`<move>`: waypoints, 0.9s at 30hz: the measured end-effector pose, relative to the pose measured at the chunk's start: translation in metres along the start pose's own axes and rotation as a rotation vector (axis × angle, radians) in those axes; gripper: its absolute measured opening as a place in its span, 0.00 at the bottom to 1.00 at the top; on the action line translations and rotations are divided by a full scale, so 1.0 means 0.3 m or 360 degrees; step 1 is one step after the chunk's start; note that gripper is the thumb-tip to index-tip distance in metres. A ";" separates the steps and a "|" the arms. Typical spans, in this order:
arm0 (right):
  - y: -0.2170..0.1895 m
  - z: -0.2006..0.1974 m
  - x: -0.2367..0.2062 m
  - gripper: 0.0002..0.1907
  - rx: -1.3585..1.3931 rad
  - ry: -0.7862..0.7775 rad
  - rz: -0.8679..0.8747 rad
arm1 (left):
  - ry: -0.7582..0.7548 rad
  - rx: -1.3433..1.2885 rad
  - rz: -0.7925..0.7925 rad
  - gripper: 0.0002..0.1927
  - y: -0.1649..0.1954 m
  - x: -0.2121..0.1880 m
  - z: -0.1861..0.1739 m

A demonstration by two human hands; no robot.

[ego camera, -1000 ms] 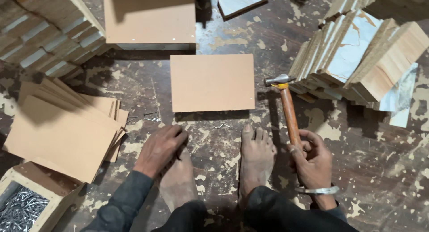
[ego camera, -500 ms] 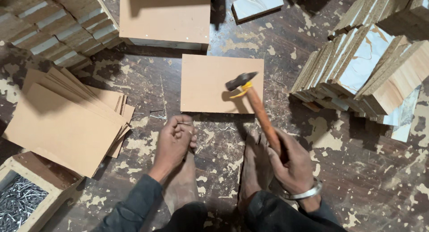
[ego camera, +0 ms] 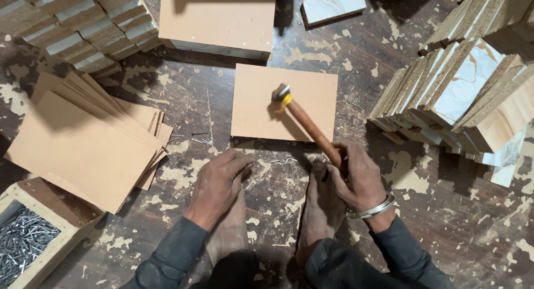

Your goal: The person places a small rectangular board on the workbench, positions nails along its edge, and hammers them in with a claw hammer, then stacks the finished board with others and picks up the next board to repeat the process.

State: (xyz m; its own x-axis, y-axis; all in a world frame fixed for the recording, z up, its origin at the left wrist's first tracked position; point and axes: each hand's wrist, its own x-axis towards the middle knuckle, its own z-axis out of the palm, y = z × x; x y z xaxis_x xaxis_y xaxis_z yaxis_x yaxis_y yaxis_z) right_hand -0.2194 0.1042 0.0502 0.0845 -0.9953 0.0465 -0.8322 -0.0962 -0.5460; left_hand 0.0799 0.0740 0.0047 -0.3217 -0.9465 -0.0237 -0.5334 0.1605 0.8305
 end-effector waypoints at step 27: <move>0.035 0.000 -0.079 0.11 0.0118 -0.0258 0.0092 | 0.0490 0.0277 0.0367 0.07 -0.018 0.193 0.083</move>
State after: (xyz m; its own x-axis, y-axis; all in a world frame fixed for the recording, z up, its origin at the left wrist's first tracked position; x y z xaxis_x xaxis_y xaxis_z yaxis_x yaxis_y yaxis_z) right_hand -0.2304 0.1269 0.0434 0.1297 -0.9844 -0.1190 -0.7963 -0.0319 -0.6041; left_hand 0.0447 0.0251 -0.0150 -0.2134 -0.9154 0.3412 -0.6073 0.3979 0.6877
